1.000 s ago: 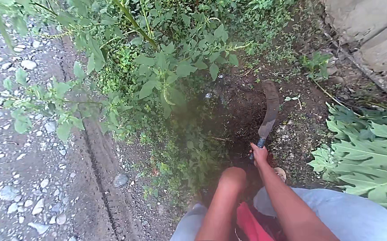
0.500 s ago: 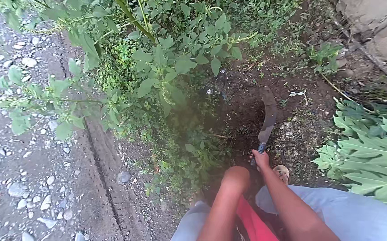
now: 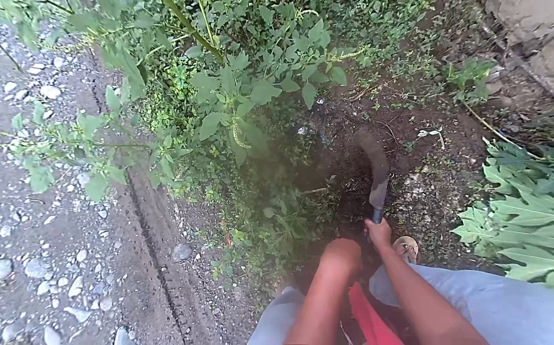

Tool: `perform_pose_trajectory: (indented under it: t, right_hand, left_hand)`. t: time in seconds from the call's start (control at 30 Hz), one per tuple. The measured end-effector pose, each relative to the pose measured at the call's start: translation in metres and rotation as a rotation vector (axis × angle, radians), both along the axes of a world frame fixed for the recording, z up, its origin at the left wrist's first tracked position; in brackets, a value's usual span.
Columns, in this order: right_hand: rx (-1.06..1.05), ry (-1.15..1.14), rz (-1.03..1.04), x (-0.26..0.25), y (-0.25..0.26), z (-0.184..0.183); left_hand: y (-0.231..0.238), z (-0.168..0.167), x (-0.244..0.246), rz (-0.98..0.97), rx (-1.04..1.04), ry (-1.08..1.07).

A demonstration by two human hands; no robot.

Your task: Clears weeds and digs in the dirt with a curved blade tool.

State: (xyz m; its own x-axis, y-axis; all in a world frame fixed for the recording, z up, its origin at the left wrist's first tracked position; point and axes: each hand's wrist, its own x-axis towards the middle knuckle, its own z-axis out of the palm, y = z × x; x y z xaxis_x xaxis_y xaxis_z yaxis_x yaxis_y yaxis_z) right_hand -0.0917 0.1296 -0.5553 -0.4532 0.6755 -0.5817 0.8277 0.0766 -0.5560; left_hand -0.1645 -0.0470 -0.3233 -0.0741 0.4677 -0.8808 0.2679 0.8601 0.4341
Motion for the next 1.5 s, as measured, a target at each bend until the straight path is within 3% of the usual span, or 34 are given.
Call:
perform_pose_trajectory:
  t: [0.1,0.17,0.23,0.37,0.5,0.63,0.8,0.87,0.93,1.03,1.13,1.27,1.4,1.47,1.5]
  right_hand:
    - [-0.078,0.233,-0.191,-0.067,-0.027,0.006]
    - [-0.128,0.301,-0.157,-0.098,-0.044,0.002]
    - [-0.152,0.184,0.061,-0.109,-0.053,-0.011]
    - [-0.139,-0.383,0.602,-0.078,-0.048,-0.027]
    - [0.059,-0.431,0.74,-0.031,-0.013,-0.026]
    - [0.161,-0.271,0.628,-0.026,0.022,-0.006]
    - [0.074,0.151,0.128,-0.088,-0.011,0.004]
    - [0.022,0.188,0.049,-0.111,-0.02,-0.004]
    - [0.031,-0.006,0.204,-0.116,-0.015,-0.015]
    - [0.143,-0.436,0.67,-0.102,0.008,-0.013]
    - [0.269,-0.515,0.861,-0.083,0.027,-0.006]
    - [0.212,-0.283,0.635,-0.083,0.013,0.004]
    - [-0.126,0.122,0.18,-0.12,-0.042,-0.008]
    - [-0.251,0.125,0.134,-0.135,-0.065,-0.017]
    - [-0.254,0.025,0.226,-0.135,-0.07,-0.023]
  left_hand:
    - [-0.003,0.002,0.0,0.02,0.006,0.016]
    - [-0.004,0.006,-0.003,0.016,-0.008,0.006]
    - [-0.005,0.009,-0.006,0.012,-0.014,0.0]
    - [-0.009,-0.012,-0.001,0.035,0.029,0.016]
    - [-0.012,-0.018,-0.003,0.036,0.029,0.007]
    - [-0.009,-0.006,-0.005,0.006,0.006,-0.035]
    - [-0.007,-0.008,-0.001,0.004,0.019,-0.023]
    - [-0.007,-0.014,0.002,0.024,0.037,-0.001]
    - [-0.006,-0.018,0.003,0.035,0.039,-0.003]
    - [-0.004,-0.018,0.001,0.019,0.037,-0.013]
    - [-0.004,-0.015,-0.003,0.026,0.042,-0.016]
    - [-0.001,-0.003,-0.008,0.028,0.032,-0.044]
    - [0.0,0.003,-0.009,-0.006,0.042,-0.053]
    - [-0.001,-0.002,-0.007,0.0,0.047,-0.043]
    - [0.0,-0.004,-0.006,0.008,0.047,-0.039]
